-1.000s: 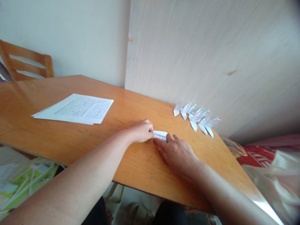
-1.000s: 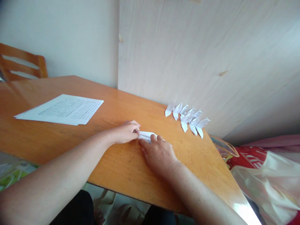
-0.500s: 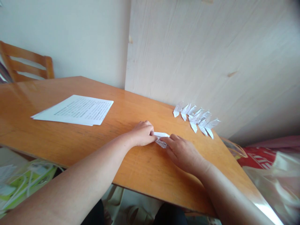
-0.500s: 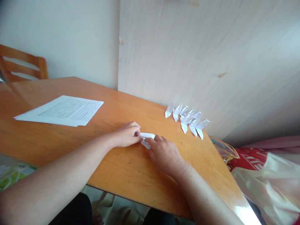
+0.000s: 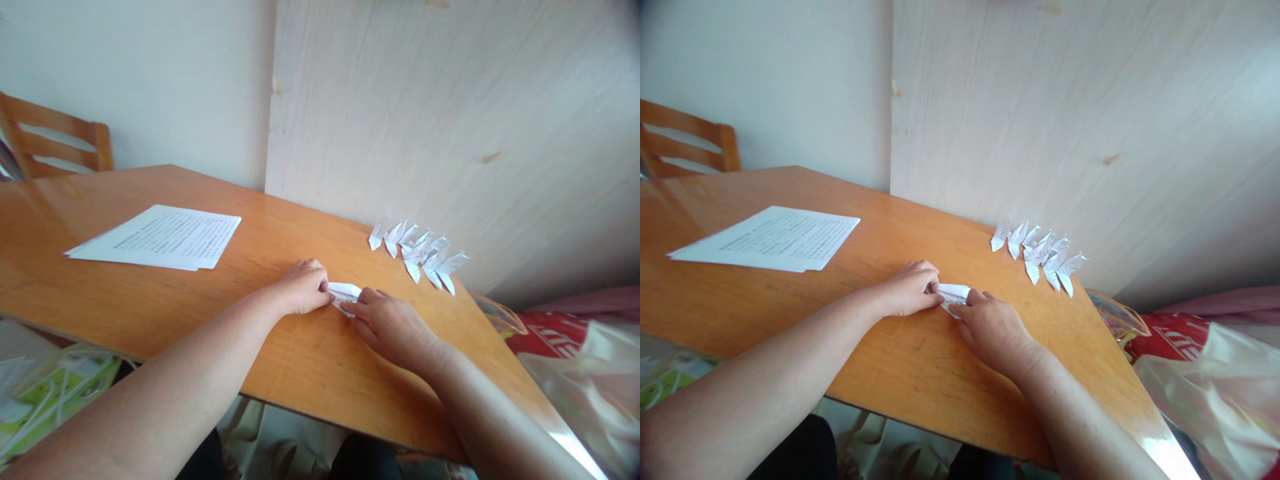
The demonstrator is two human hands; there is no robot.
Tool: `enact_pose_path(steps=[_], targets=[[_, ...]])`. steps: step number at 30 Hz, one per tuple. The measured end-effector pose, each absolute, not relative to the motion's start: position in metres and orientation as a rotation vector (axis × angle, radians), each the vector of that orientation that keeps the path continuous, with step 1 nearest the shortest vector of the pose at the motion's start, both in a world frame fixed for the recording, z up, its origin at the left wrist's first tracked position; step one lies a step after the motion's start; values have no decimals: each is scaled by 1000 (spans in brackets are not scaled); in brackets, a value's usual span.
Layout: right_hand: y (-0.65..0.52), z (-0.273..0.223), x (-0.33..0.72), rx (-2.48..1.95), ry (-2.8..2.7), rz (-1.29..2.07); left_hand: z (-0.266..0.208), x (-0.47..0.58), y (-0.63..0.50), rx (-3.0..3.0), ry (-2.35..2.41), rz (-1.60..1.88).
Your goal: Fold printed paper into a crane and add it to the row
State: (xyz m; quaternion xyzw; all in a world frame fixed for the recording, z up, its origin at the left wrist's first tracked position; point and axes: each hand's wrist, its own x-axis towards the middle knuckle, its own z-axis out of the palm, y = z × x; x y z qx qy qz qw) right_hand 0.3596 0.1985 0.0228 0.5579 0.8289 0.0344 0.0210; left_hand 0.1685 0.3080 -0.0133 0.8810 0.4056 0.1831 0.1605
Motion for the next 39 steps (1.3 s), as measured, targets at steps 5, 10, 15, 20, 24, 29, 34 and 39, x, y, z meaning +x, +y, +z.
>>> enact_pose_path(steps=[5, 10, 15, 20, 24, 29, 34, 39], targets=[[197, 19, 372, 1815, 2698, -92, -13, 169, 307, 2523, 1150, 537], [196, 19, 377, 1828, 2720, -163, -14, 168, 308, 2524, 1141, 561], [196, 21, 370, 1812, 2636, -109, -16, 168, 309, 2522, 1140, 567], [193, 24, 366, 1805, 2548, -35, -18, 167, 310, 2540, 1108, 581], [188, 27, 370, 1807, 2542, -11, -18, 166, 309, 2547, 1094, 593], [184, 32, 378, 1780, 2561, -47, -17, 166, 309, 2551, 1089, 582], [184, 33, 381, 1794, 2552, -38, -14, 166, 305, 2586, 1070, 608], [186, 30, 377, 1809, 2550, 13, -8, 170, 292, 2735, 908, 717]])
